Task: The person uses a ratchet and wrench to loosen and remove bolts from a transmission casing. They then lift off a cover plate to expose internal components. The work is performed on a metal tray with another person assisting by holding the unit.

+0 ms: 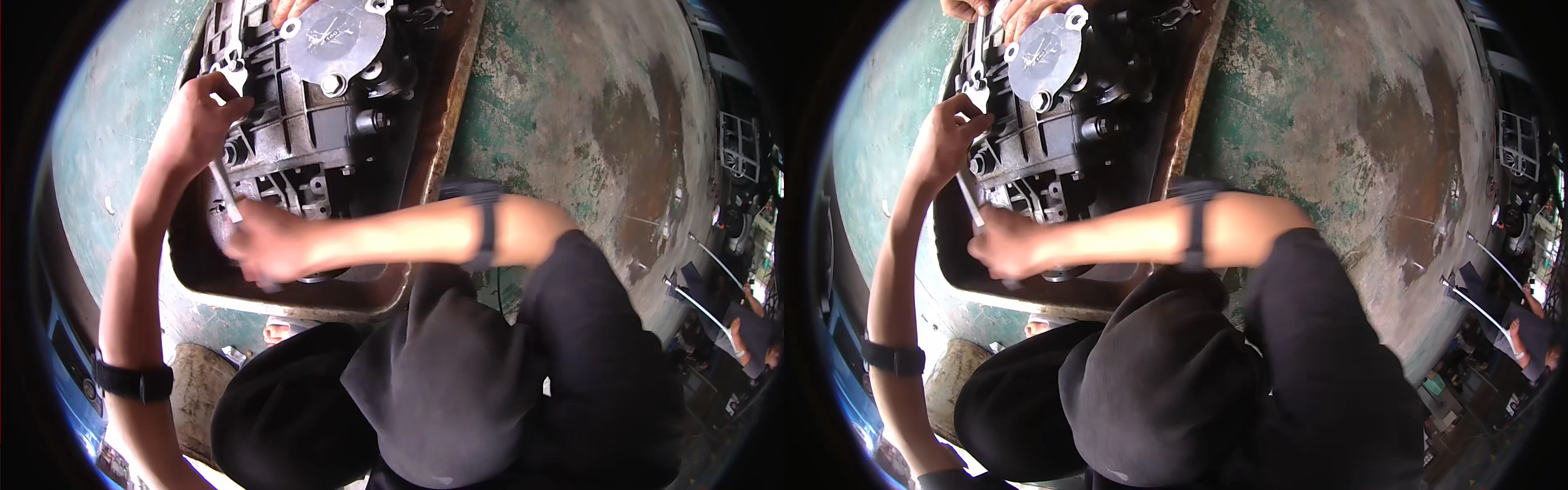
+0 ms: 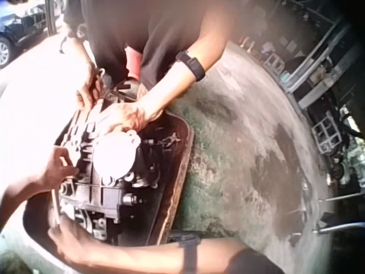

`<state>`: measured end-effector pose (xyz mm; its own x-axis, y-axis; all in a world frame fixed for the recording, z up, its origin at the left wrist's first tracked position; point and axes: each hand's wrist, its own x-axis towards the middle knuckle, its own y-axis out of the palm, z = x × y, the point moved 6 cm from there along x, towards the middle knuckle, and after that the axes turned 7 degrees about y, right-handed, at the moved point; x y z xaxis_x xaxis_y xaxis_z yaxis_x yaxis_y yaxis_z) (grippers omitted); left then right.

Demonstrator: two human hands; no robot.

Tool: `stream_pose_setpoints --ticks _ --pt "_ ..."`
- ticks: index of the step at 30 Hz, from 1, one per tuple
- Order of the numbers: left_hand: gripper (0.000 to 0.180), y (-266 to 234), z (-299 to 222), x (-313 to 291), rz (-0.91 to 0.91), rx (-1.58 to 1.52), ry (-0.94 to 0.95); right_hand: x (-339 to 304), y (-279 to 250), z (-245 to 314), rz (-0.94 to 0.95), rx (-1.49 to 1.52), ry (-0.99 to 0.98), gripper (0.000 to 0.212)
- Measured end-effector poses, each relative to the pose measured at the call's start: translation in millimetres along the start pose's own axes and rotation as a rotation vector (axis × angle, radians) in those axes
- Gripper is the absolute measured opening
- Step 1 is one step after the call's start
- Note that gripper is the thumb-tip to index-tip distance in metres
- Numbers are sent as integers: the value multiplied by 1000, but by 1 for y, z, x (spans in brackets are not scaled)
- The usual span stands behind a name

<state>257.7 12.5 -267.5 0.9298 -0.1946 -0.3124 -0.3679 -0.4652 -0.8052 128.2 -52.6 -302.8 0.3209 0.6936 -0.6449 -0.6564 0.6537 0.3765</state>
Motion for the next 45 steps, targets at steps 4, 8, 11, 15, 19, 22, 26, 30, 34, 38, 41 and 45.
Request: stream_pose_setpoints --ticks 4,8,11,15,19,22,26,30,34,38,41,45 --pt "27 13 20 2 58 -378 -338 -54 -73 3 49 -25 -61 25" --pt "26 4 12 6 41 -74 -57 0 -18 -14 97 -21 -127 30" --pt "26 3 -3 7 16 124 175 57 28 0 -104 92 -346 33" --pt "24 7 -1 14 67 54 70 18 14 15 -199 -134 -269 28" --pt "23 12 25 9 108 -283 -287 -57 -63 12 67 -87 -12 23" --pt "22 14 26 8 145 -369 -251 -43 -56 13 78 -321 -100 25" --pt "28 7 10 20 131 32 62 29 21 5 -99 -183 -283 23" --pt "23 11 24 19 229 -249 -114 14 19 26 -217 -1 -157 39" --pt "15 35 40 1 170 -924 -301 -80 -81 29 81 -143 172 8" --pt "20 30 29 6 -118 -491 70 -85 -103 0 186 -200 164 15" --pt "27 31 38 0 -59 -666 -198 -62 -75 -17 248 -28 0 14" --pt "37 26 36 -16 101 -1012 -248 -47 -46 -20 254 335 -193 12"
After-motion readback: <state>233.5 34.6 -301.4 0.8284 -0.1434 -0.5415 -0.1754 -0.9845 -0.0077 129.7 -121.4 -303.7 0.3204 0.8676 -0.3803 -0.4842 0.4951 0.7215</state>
